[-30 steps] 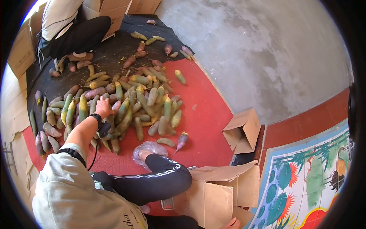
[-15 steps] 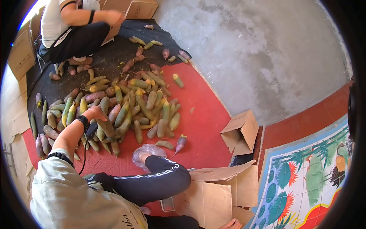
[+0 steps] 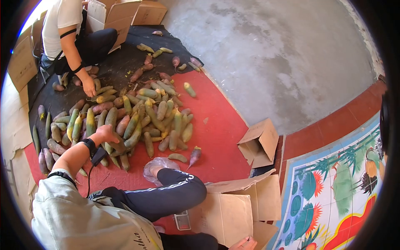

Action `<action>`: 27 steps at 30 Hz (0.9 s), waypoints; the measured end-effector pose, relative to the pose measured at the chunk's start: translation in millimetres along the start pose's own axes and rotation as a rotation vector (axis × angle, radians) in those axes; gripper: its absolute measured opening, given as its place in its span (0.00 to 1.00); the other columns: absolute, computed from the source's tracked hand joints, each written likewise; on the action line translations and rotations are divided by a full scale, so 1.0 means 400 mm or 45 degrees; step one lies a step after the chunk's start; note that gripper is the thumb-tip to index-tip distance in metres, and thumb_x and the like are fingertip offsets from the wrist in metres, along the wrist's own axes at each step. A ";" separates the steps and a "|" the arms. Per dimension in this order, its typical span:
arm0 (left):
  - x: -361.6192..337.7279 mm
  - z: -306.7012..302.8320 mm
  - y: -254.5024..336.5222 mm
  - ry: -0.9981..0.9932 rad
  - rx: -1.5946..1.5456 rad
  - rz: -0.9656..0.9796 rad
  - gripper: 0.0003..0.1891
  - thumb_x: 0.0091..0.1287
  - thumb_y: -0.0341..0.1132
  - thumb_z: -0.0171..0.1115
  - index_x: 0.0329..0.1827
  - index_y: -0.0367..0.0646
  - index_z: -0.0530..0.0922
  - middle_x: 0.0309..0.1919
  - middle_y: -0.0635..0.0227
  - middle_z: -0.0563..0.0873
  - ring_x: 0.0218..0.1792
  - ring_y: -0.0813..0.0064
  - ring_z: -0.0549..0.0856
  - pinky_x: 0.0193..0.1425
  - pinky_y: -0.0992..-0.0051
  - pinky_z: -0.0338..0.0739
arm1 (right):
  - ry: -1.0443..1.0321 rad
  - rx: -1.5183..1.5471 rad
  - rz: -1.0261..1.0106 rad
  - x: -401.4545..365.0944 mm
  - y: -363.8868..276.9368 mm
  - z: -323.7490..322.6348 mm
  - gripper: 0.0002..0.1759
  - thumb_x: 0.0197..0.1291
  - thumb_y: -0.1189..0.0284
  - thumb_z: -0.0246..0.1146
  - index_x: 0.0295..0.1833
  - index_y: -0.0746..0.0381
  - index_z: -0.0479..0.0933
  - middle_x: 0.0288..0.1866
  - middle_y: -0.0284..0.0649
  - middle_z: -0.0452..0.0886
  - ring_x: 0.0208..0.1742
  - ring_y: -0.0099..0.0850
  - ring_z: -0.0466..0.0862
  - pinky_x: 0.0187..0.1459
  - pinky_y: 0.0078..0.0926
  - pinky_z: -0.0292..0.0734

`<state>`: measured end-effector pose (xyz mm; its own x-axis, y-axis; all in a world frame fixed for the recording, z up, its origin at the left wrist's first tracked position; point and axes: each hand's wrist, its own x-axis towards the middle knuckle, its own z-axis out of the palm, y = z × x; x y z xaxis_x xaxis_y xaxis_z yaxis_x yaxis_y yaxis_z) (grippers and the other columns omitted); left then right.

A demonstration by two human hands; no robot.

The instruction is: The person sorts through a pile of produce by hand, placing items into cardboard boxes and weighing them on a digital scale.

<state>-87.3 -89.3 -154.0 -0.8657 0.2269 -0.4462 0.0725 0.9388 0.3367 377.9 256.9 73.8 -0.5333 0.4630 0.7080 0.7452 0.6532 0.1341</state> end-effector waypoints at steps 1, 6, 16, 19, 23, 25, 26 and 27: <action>-0.011 -0.002 0.014 0.003 0.000 0.006 0.40 0.34 0.62 0.70 0.41 0.33 0.77 0.38 0.51 0.82 0.43 0.57 0.82 0.47 0.67 0.76 | 0.026 0.037 -0.039 -0.002 -0.003 0.001 0.10 0.59 0.71 0.52 0.35 0.67 0.75 0.31 0.51 0.75 0.33 0.49 0.75 0.36 0.43 0.70; -0.051 -0.014 0.099 0.005 -0.243 0.305 0.38 0.34 0.63 0.70 0.36 0.34 0.76 0.34 0.51 0.81 0.40 0.57 0.81 0.44 0.68 0.74 | 0.006 0.069 -0.115 -0.004 -0.032 -0.012 0.09 0.59 0.71 0.53 0.36 0.67 0.74 0.33 0.50 0.75 0.35 0.48 0.75 0.38 0.42 0.70; -0.315 -0.125 0.415 -0.758 -1.396 0.801 0.27 0.51 0.48 0.70 0.45 0.37 0.73 0.37 0.69 0.78 0.40 0.79 0.74 0.44 0.78 0.70 | -0.268 0.618 -0.177 0.037 -0.205 -0.060 0.20 0.50 0.71 0.65 0.50 0.65 0.72 0.46 0.51 0.74 0.48 0.49 0.73 0.52 0.41 0.68; -0.365 -0.076 0.474 -0.988 -1.367 0.866 0.28 0.53 0.50 0.68 0.47 0.37 0.73 0.38 0.70 0.77 0.42 0.79 0.74 0.46 0.77 0.70 | -0.417 0.762 -0.270 0.040 -0.261 -0.076 0.31 0.44 0.69 0.70 0.56 0.64 0.68 0.52 0.51 0.72 0.53 0.49 0.72 0.55 0.40 0.67; -0.407 -0.026 0.539 -1.244 -1.200 1.011 0.34 0.53 0.60 0.63 0.50 0.37 0.72 0.39 0.68 0.77 0.42 0.77 0.75 0.38 0.78 0.71 | -0.633 0.987 -0.227 0.006 -0.284 -0.068 0.41 0.37 0.69 0.74 0.60 0.64 0.65 0.54 0.51 0.72 0.56 0.50 0.71 0.56 0.40 0.67; -0.411 -0.006 0.562 -1.371 -1.069 1.127 0.33 0.56 0.61 0.60 0.50 0.38 0.73 0.37 0.70 0.76 0.39 0.79 0.74 0.35 0.80 0.69 | -0.650 1.017 -0.114 -0.014 -0.266 -0.070 0.41 0.36 0.69 0.75 0.59 0.63 0.66 0.54 0.51 0.72 0.55 0.50 0.72 0.56 0.41 0.67; -0.418 -0.001 0.571 -1.373 -1.071 1.124 0.33 0.56 0.61 0.60 0.50 0.38 0.73 0.37 0.70 0.76 0.39 0.79 0.74 0.35 0.80 0.69 | -0.670 1.049 0.002 -0.024 -0.257 -0.072 0.41 0.35 0.69 0.75 0.59 0.63 0.66 0.54 0.51 0.73 0.55 0.50 0.72 0.56 0.41 0.67; -0.424 0.002 0.580 -1.384 -1.092 1.187 0.32 0.58 0.61 0.57 0.50 0.39 0.73 0.36 0.71 0.76 0.36 0.79 0.73 0.33 0.80 0.68 | -0.672 1.048 0.003 -0.029 -0.247 -0.076 0.41 0.35 0.69 0.75 0.59 0.63 0.66 0.54 0.51 0.73 0.55 0.50 0.72 0.56 0.41 0.67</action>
<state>76.7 90.3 -1.1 0.0657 0.9966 -0.0503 -0.2616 0.0659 0.9629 322.7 168.8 73.3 -0.7921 0.5427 0.2792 0.3409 0.7729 -0.5352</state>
